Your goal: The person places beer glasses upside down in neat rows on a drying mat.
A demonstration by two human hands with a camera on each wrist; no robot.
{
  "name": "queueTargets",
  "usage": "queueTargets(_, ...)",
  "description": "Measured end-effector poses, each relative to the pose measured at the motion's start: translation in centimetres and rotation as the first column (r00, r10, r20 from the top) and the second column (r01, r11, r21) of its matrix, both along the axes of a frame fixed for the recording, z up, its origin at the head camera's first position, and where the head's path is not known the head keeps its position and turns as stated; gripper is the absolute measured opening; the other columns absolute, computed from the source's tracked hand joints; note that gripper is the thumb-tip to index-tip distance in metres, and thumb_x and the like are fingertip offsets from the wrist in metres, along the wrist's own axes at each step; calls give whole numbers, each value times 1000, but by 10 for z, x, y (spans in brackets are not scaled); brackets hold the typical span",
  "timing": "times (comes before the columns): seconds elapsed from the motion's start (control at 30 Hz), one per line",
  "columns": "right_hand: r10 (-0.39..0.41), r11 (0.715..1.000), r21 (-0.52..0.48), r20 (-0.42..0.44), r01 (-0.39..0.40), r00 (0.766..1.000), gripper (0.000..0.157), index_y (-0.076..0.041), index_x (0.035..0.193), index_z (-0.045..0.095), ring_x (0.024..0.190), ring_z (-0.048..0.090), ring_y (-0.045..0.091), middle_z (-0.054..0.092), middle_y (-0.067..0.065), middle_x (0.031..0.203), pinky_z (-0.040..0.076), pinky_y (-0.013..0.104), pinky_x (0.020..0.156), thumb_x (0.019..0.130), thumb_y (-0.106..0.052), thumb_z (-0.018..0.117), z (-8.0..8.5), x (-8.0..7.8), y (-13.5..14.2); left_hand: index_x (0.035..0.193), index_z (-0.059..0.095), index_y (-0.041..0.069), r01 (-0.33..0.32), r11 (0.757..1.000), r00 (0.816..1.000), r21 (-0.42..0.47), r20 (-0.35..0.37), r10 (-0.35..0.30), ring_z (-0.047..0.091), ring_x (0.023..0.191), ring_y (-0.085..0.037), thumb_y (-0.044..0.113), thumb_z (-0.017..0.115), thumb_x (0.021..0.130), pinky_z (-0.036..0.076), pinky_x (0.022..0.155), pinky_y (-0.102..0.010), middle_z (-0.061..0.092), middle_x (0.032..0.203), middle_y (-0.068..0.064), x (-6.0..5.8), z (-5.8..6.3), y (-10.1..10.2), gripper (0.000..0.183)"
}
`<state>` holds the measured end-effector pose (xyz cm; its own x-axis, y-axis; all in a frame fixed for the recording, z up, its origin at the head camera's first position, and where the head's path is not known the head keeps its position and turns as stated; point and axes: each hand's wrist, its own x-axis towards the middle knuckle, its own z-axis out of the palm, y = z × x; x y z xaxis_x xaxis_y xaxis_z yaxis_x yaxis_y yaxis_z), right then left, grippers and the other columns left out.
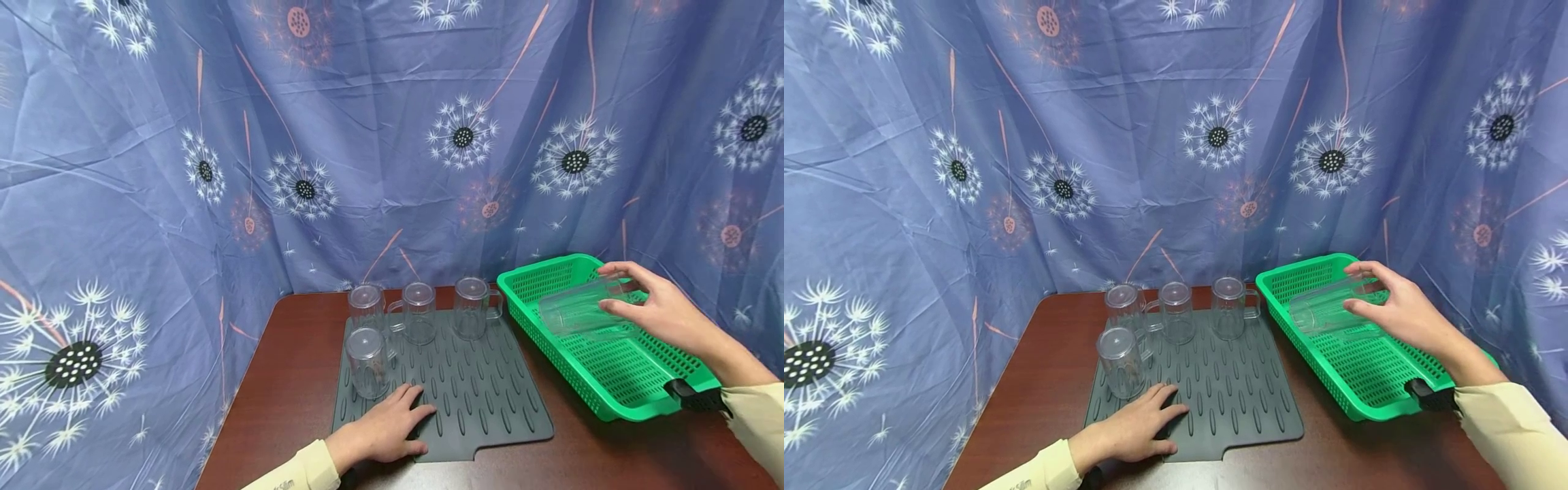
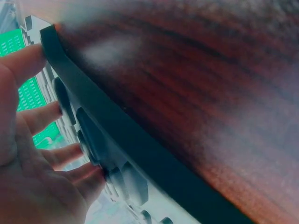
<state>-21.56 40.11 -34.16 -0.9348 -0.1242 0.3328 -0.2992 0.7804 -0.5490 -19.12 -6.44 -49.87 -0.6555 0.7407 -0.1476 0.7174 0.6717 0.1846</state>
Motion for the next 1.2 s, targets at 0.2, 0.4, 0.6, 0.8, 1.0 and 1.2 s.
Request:
queueTargets(0.2, 31, 996, -79, -26, -33, 999, 48, -21, 138, 54, 101, 53, -7, 56, -12, 123, 48, 23, 69, 94, -19, 72, -4, 5, -16, 151, 46, 29, 5, 1000, 1000, 8, -4, -5, 33, 148, -29, 55, 61, 96, 39, 114, -44, 33, 160, -9, 0, 0, -1, 63)
queueTargets(0.4, 46, 990, -130, -53, -53, 998, 48, -20, 140, 53, 103, 55, -5, 57, -7, 125, 48, 20, 70, 95, -16, 71, -8, 9, -30, 151, 46, 29, 7, 1000, 1000, 15, 12, -7, 34, 148, -28, 54, 62, 95, 40, 114, -44, 33, 160, -9, 1, 0, -2, 63)
queueTargets(0.6, 61, 978, -200, -36, -67, 997, 48, -19, 142, 50, 100, 58, -1, 54, -6, 130, 52, 22, 70, 98, -15, 67, -13, 9, -39, 151, 46, 29, -3, 1000, 999, 18, 43, 2, 32, 148, -30, 57, 58, 97, 39, 114, -46, 32, 161, -10, -1, 2, -2, 62)
queueTargets(0.8, 94, 950, -299, -19, -96, 995, 46, -16, 142, 50, 98, 62, 3, 55, -7, 128, 58, 27, 71, 98, -11, 65, -19, 8, -48, 151, 46, 31, -11, 1000, 998, 18, 64, 9, 31, 149, -30, 59, 54, 98, 38, 114, -46, 32, 161, -9, -2, 3, -1, 61)
queueTargets(1.0, 137, 918, -374, -18, -134, 990, 49, -13, 144, 49, 99, 62, 6, 55, -7, 128, 59, 30, 72, 98, -6, 63, -27, 11, -58, 150, 47, 30, -20, 999, 998, 41, 61, 17, 31, 149, -30, 58, 58, 97, 39, 114, -47, 32, 161, -9, -2, 2, -1, 61)
queueTargets(1.2, 159, 883, -449, 7, -139, 987, 47, -11, 142, 49, 99, 63, 11, 57, 0, 127, 60, 33, 73, 98, -4, 63, -35, 13, -72, 149, 48, 29, -32, 997, 998, 67, 53, 29, 32, 148, -29, 55, 60, 96, 40, 113, -48, 33, 160, -8, -3, 2, 1, 60)
